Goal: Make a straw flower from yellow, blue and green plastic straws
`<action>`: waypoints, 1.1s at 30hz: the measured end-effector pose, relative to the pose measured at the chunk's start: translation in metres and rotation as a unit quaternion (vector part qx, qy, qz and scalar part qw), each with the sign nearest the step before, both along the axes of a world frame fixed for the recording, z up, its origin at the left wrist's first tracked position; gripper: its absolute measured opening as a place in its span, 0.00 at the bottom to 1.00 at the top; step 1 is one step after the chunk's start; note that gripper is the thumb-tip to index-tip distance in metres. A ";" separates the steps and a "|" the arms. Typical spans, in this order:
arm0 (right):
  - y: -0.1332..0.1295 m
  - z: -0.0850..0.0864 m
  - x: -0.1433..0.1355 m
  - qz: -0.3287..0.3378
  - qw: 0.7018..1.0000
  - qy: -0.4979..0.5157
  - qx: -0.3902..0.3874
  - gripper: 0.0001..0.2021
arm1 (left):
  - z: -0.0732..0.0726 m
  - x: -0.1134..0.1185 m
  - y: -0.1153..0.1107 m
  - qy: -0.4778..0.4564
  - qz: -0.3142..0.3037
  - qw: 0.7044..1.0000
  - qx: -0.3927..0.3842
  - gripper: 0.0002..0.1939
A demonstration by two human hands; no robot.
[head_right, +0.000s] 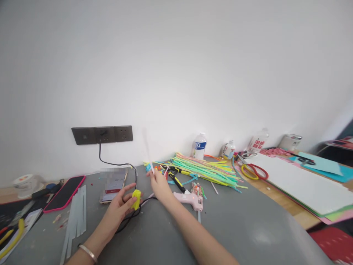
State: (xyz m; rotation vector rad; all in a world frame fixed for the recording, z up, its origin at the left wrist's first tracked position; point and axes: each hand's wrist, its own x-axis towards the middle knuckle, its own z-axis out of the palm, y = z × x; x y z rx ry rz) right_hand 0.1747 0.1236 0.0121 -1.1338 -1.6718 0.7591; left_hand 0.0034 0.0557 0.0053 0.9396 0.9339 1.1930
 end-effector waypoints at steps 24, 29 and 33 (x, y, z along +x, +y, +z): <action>0.015 0.040 0.002 -0.018 0.968 -0.083 -0.238 0.10 | -0.004 -0.010 0.016 -0.084 0.109 0.990 0.006 0.27; -0.046 0.029 -0.002 0.099 0.939 0.159 -0.288 0.20 | -0.001 -0.006 0.012 -0.151 0.101 0.983 -0.004 0.22; -0.071 0.008 -0.017 0.098 0.880 0.342 -0.313 0.25 | -0.001 -0.004 0.009 -0.155 0.080 0.984 0.017 0.19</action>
